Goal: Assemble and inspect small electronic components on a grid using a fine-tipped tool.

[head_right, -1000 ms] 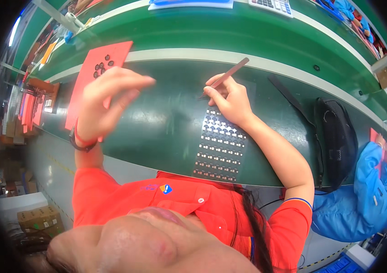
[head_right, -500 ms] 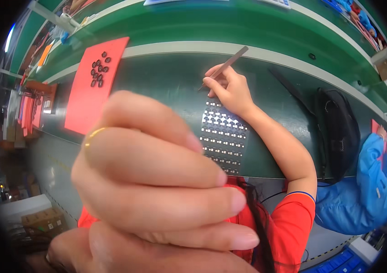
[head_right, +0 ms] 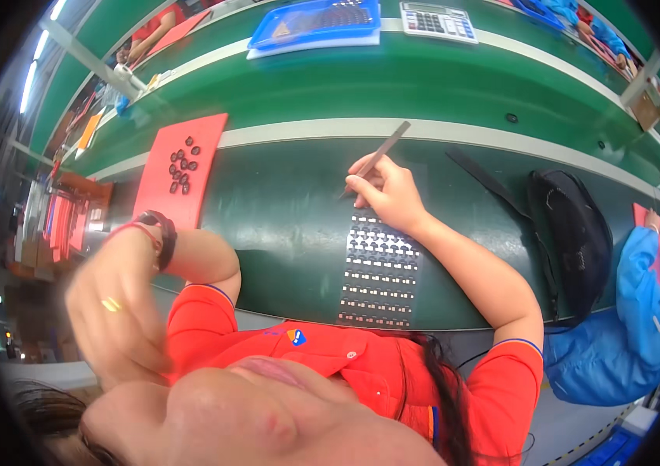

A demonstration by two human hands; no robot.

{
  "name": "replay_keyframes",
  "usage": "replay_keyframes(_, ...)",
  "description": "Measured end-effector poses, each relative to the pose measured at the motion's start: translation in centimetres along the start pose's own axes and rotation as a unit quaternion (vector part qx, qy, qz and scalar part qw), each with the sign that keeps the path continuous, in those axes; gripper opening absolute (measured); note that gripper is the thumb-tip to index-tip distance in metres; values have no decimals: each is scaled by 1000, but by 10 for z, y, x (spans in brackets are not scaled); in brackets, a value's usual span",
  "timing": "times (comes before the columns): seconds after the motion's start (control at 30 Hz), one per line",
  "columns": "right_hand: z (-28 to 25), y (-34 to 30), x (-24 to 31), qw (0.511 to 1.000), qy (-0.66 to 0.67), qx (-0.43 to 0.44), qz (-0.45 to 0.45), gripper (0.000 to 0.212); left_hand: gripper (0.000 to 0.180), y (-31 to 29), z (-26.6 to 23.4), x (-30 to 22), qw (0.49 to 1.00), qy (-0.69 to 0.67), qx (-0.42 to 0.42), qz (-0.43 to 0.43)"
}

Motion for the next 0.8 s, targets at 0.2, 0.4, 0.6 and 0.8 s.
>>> replay_keyframes(0.2, -5, 4, -2, 999, 35, 6, 10, 19, 20, 2, 33, 20, 998, -45, -8, -53)
replay_keyframes(0.4, -4, 5, -4, 999, 43, 3, 4, 21, 25, 3, 29, 16, 998, -40, -11, -51)
replay_keyframes(0.6, -6, 4, -2, 999, 42, 19, 13, 20, 22, -5, -13, 17, 978, -102, -172, -57)
replay_keyframes(0.8, 3, 12, -2, 999, 39, 22, 2, 20, 29, 28, 53, 23, 123, 944, 74, -298)
Point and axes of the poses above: each hand's wrist, its own y-axis towards the middle knuckle, its own z-axis out of the palm, x = y × z, the point moved 2 cm from there along y, towards the middle knuckle, and after that the axes turned 4 degrees about -y, right-handed, at the moved point
